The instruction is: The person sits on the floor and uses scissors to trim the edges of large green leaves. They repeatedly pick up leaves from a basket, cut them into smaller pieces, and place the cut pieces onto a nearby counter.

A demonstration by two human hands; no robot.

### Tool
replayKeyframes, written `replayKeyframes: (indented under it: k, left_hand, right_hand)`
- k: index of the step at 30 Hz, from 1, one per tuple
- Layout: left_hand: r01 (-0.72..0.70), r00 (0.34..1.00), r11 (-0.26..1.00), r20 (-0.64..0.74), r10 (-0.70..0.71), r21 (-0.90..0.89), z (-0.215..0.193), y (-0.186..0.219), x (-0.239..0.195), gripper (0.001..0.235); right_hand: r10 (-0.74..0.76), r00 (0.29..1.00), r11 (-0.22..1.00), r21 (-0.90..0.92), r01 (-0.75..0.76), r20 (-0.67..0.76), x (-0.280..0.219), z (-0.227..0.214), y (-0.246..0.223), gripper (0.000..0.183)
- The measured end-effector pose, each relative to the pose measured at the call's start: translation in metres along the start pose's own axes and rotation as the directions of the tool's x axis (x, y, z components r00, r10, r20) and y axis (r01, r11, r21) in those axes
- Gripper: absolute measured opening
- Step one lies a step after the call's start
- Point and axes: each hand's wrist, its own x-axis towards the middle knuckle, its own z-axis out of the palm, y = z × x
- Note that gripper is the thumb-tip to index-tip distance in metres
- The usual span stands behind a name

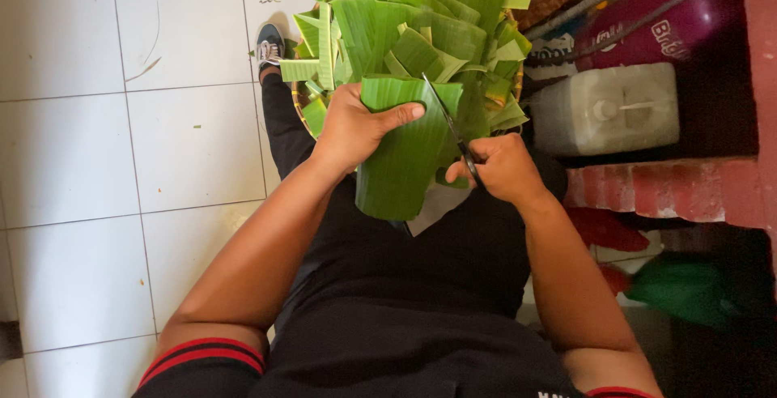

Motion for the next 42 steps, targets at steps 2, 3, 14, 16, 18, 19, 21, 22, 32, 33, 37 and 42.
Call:
replayKeyframes:
  k: [2, 3, 14, 16, 18, 19, 21, 22, 32, 33, 37, 42]
  left_hand:
    - [-0.04, 0.999, 0.999, 0.007, 0.04, 0.027, 0.002, 0.004, -0.001, 0.025]
    - [-0.063, 0.998, 0.996, 0.005, 0.063, 0.06, 0.004, 0.005, -0.003, 0.024]
    - [-0.931, 0.282, 0.008, 0.705, 0.65, 0.365, 0.03, 0.007, -0.052, 0.021]
    - [-0.95, 0.211, -0.061, 0.773, 0.598, 0.307, 0.035, 0.002, -0.059, 0.015]
    - [-0.847, 0.339, -0.146, 0.731, 0.592, 0.511, 0.036, -0.002, -0.063, 0.035]
    - [-0.776, 0.402, -0.184, 0.699, 0.592, 0.603, 0.035, -0.005, -0.064, 0.045]
    - [-0.542, 0.635, 0.138, 0.297, 0.713, 0.829, 0.035, -0.01, -0.051, 0.031]
    - [-0.508, 0.791, 0.553, 0.104, 0.603, 0.66, 0.031, -0.011, -0.044, 0.04]
    - [0.134, 0.982, 0.964, 0.16, -0.098, -0.229, 0.019, 0.002, -0.015, 0.039]
    - [0.112, 0.987, 0.972, 0.139, -0.083, -0.209, 0.018, 0.003, -0.014, 0.036]
    - [0.056, 0.997, 0.988, 0.06, -0.048, -0.144, 0.009, 0.007, -0.014, 0.031]
    - [0.025, 0.996, 0.999, 0.084, -0.028, 0.045, 0.012, 0.008, -0.016, 0.03]
  right_hand:
    - [0.02, 1.0, 0.999, 0.034, -0.02, 0.004, 0.001, -0.001, 0.01, 0.016]
    - [0.004, 1.0, 0.994, 0.106, -0.006, 0.018, 0.0, 0.0, 0.015, 0.016]
    - [-0.062, 0.981, 0.394, 0.907, -0.147, 0.185, 0.008, 0.02, 0.032, 0.052]
    - [-0.077, 0.991, 0.467, 0.882, -0.064, 0.112, 0.009, 0.014, 0.027, 0.046]
    - [-0.108, 0.993, 0.51, 0.855, 0.093, -0.044, 0.004, 0.008, 0.021, 0.032]
    - [-0.121, 0.986, 0.529, 0.833, 0.164, -0.117, 0.0, 0.007, 0.016, 0.031]
    - [-0.146, 0.98, 0.538, 0.821, 0.194, -0.135, -0.008, 0.001, 0.007, 0.035]
    - [-0.157, 0.977, 0.542, 0.814, 0.207, -0.143, -0.013, 0.0, 0.002, 0.044]
    - [-0.18, 0.972, 0.851, 0.472, 0.23, -0.151, -0.035, 0.013, -0.017, 0.037]
    - [-0.173, 0.98, 0.871, 0.449, 0.199, -0.099, -0.035, 0.006, -0.013, 0.039]
    - [-0.098, 0.995, 0.984, 0.148, 0.095, 0.016, -0.038, -0.025, -0.003, 0.055]
    - [-0.008, 0.995, 0.999, -0.048, 0.013, 0.104, -0.04, -0.032, -0.013, 0.058]
